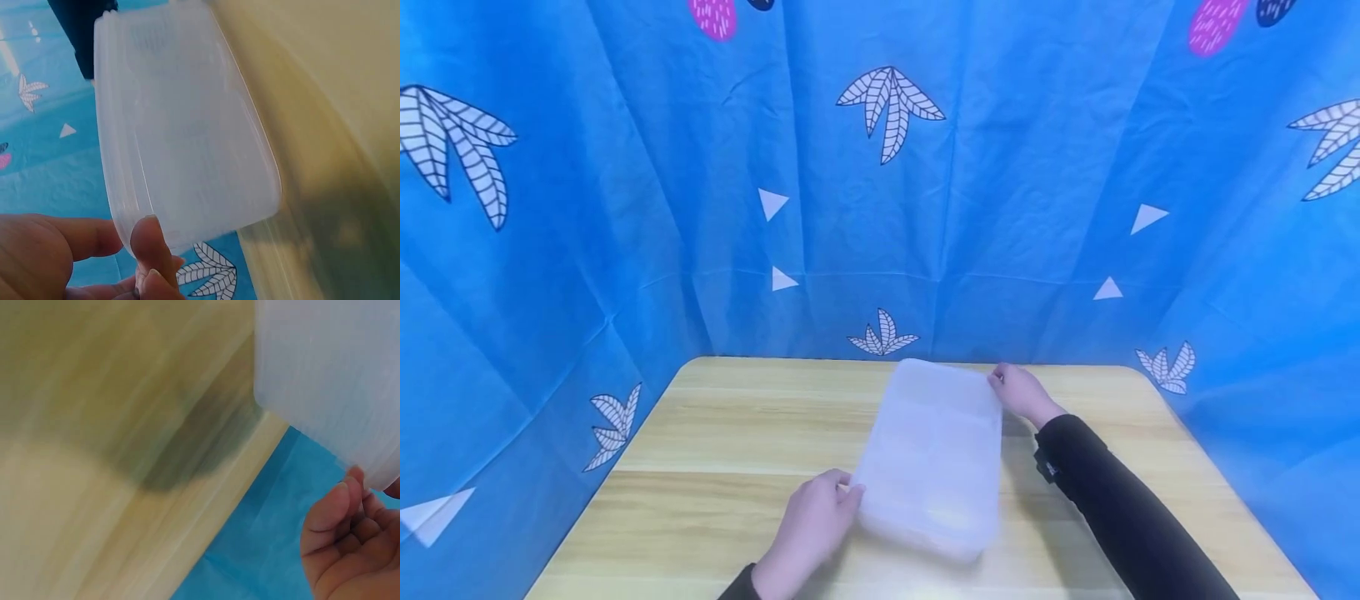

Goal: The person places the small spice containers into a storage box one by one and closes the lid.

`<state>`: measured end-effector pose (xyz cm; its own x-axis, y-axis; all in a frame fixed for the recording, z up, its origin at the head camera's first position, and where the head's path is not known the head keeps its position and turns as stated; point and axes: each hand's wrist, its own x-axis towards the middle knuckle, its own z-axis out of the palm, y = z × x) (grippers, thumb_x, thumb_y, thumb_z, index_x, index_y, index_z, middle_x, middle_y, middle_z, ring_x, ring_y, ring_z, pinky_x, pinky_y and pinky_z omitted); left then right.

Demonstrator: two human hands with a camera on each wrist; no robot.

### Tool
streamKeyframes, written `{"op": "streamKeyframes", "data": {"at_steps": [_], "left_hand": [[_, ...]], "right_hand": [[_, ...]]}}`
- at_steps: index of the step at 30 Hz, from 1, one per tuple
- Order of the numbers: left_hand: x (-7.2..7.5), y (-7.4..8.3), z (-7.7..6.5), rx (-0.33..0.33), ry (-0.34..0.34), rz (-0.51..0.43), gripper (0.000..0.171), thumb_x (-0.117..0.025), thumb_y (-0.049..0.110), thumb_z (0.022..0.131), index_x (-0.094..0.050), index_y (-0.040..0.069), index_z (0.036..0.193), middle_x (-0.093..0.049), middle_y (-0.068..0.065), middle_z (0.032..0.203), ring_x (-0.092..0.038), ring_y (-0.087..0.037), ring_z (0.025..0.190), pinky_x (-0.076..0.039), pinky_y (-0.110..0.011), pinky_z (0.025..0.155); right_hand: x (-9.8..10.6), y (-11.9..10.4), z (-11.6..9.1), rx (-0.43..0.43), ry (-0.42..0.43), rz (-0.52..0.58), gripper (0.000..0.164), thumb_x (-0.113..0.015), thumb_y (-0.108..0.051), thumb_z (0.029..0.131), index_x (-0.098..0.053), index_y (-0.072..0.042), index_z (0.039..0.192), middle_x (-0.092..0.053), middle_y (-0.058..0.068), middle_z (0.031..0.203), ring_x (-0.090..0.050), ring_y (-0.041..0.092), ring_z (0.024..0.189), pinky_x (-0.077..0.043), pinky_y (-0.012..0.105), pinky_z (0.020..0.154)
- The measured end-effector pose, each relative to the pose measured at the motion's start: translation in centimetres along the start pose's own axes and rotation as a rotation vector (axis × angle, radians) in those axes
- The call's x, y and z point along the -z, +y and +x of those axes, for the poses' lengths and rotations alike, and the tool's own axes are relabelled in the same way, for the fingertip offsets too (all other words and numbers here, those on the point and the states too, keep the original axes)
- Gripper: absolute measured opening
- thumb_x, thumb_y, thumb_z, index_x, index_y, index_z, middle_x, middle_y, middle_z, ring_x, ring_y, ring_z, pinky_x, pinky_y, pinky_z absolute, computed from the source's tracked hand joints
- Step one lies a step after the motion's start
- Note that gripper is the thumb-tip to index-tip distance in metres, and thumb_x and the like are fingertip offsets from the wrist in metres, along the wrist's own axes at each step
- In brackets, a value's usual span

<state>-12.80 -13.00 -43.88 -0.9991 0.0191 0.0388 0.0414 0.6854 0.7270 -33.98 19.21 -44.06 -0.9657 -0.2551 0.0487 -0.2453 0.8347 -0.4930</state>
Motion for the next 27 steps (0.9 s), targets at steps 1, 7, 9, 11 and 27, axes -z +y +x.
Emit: {"op": "streamKeyframes", "data": {"at_steps": [1,7,9,11,27], "left_hand": [[0.1,-0.2,0.2,0.004,0.005,0.005,0.038,-0.064,0.028,0.096,-0.067,-0.007,0.113,-0.069,-0.003,0.081,-0.064,-0.015,0.071,-0.055,-0.036,0.064],[0.3,-0.9,1.3,0.037,0.063,0.027,0.033,-0.065,0.025,0.096,-0.069,-0.005,0.109,-0.071,-0.006,0.083,-0.064,-0.016,0.071,-0.055,-0.037,0.065],[0.3,-1.1,1.7,0.044,0.091,0.035,0.032,-0.065,0.025,0.095,-0.070,-0.004,0.107,-0.072,-0.008,0.085,-0.066,-0.019,0.074,-0.056,-0.040,0.068],[0.4,-1.3,2.1,0.045,0.112,0.034,0.030,-0.065,0.024,0.095,-0.071,-0.004,0.106,-0.073,-0.010,0.088,-0.068,-0.022,0.076,-0.057,-0.041,0.070],[1.1,-4.3,8.4,0.009,0.234,-0.036,0.025,-0.067,0.024,0.096,-0.074,0.000,0.099,-0.071,-0.004,0.083,-0.065,-0.017,0.074,-0.056,-0.039,0.073]], "right_hand": [[0.1,0.2,-0.2,-0.004,0.000,0.009,0.036,-0.043,-0.017,0.105,-0.059,0.012,0.119,-0.065,0.028,0.113,-0.062,0.042,0.104,-0.049,0.056,0.094],[0.6,0.5,-1.8,-0.072,-0.023,0.048,0.034,-0.043,-0.020,0.105,-0.060,0.009,0.110,-0.062,0.016,0.088,-0.058,0.027,0.076,-0.052,0.046,0.076],[0.8,0.5,-2.4,-0.095,-0.031,0.065,0.032,-0.043,-0.020,0.105,-0.061,0.007,0.106,-0.060,0.012,0.081,-0.057,0.024,0.070,-0.051,0.041,0.068],[1.0,0.6,-3.0,-0.118,-0.044,0.092,0.031,-0.043,-0.020,0.105,-0.060,0.005,0.101,-0.058,0.010,0.076,-0.056,0.023,0.065,-0.049,0.037,0.062],[1.8,1.0,-7.8,-0.198,-0.082,0.250,0.025,-0.047,-0.013,0.101,-0.060,0.005,0.089,-0.058,0.008,0.065,-0.057,0.019,0.057,-0.054,0.033,0.057]]}}
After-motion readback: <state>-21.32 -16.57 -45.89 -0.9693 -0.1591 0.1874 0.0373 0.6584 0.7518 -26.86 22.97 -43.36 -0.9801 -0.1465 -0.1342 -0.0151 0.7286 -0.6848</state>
